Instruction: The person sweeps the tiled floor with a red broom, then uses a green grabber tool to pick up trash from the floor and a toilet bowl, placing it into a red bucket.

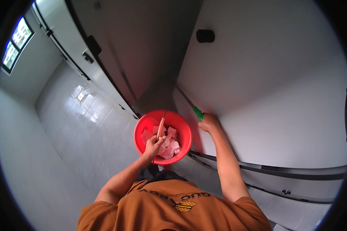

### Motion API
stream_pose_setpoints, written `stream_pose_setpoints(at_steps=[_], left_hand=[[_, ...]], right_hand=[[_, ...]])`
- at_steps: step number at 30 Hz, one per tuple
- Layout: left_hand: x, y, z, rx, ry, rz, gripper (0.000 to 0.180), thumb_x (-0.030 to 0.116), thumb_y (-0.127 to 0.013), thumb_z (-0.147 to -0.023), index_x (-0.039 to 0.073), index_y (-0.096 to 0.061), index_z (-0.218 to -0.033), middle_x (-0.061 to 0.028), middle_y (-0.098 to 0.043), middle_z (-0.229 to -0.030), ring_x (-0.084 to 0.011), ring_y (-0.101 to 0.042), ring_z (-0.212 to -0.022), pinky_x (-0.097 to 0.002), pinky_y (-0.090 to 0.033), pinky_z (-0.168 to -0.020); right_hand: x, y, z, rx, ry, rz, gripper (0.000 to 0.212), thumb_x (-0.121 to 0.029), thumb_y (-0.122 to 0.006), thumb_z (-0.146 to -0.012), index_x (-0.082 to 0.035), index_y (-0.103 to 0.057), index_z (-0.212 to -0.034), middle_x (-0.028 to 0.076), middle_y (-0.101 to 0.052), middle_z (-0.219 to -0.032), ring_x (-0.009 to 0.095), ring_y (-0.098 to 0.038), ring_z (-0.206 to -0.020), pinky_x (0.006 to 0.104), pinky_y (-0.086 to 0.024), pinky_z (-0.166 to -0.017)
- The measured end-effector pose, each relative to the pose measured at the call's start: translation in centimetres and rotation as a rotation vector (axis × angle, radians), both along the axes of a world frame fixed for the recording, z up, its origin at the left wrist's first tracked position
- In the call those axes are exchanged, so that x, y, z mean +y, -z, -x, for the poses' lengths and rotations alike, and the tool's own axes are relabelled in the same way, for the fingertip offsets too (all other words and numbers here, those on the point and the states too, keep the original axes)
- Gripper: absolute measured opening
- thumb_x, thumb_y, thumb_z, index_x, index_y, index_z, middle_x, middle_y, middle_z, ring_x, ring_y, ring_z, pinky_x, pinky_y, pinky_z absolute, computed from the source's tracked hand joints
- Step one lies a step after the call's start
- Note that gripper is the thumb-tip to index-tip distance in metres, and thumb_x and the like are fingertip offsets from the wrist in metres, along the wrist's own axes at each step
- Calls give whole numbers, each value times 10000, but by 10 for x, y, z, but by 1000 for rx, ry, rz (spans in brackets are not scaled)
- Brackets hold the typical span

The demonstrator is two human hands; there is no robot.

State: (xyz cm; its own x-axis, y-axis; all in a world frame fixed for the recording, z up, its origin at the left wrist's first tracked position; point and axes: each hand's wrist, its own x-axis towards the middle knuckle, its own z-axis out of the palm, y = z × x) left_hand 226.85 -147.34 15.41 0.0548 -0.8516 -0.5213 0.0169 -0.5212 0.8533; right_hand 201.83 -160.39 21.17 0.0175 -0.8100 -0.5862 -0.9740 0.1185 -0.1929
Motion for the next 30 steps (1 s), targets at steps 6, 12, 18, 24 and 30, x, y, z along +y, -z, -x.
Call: stream_pose_setpoints(at_steps=[6, 12, 18, 24, 30], left_hand=[[-75, 30, 37, 163, 108, -81, 199, 241, -624, -859, 60, -549, -826, 37, -534, -724, -42, -458, -650, -211, -382, -574], [-111, 95, 96, 131, 313, -39, 151, 176, -604, -852, 36, -549, -840, 21, -537, -734, -73, -488, -675, -247, -405, -584], [-116, 157, 114, 262, 314, -30, 157, 160, -610, -842, 23, -541, -811, 8, -544, -718, -68, -510, -680, -239, -416, -588], [-146, 230, 41, 81, 242, -48, 194, 204, -642, -824, 44, -566, -744, 55, -494, -645, -52, -469, -614, -234, -385, -545], [-185, 231, -22, 61, 125, -39, 208, 244, -654, -816, 94, -555, -712, 73, -437, -568, -34, -381, -479, -214, -286, -425]], right_hand=[[7, 55, 74, -17, 126, 172, 225, -146, -529, -693, -25, -611, -864, 215, -626, -869, 387, -600, -831, 430, -494, -730], [43, 112, 150, 24, 362, 77, 292, -186, -577, -665, -49, -593, -922, 184, -634, -887, 359, -610, -847, 438, -496, -736], [88, 194, 182, -37, 534, 175, 266, -193, -589, -671, -44, -595, -892, 183, -635, -835, 373, -610, -806, 454, -494, -702], [95, 236, 146, -272, 861, 190, 152, -163, -594, -723, -41, -590, -814, 138, -632, -704, 284, -631, -649, 412, -498, -606], [71, 197, 92, -344, 1027, 182, 126, -137, -562, -748, -16, -570, -783, 100, -607, -633, 220, -616, -546, 368, -493, -542]])
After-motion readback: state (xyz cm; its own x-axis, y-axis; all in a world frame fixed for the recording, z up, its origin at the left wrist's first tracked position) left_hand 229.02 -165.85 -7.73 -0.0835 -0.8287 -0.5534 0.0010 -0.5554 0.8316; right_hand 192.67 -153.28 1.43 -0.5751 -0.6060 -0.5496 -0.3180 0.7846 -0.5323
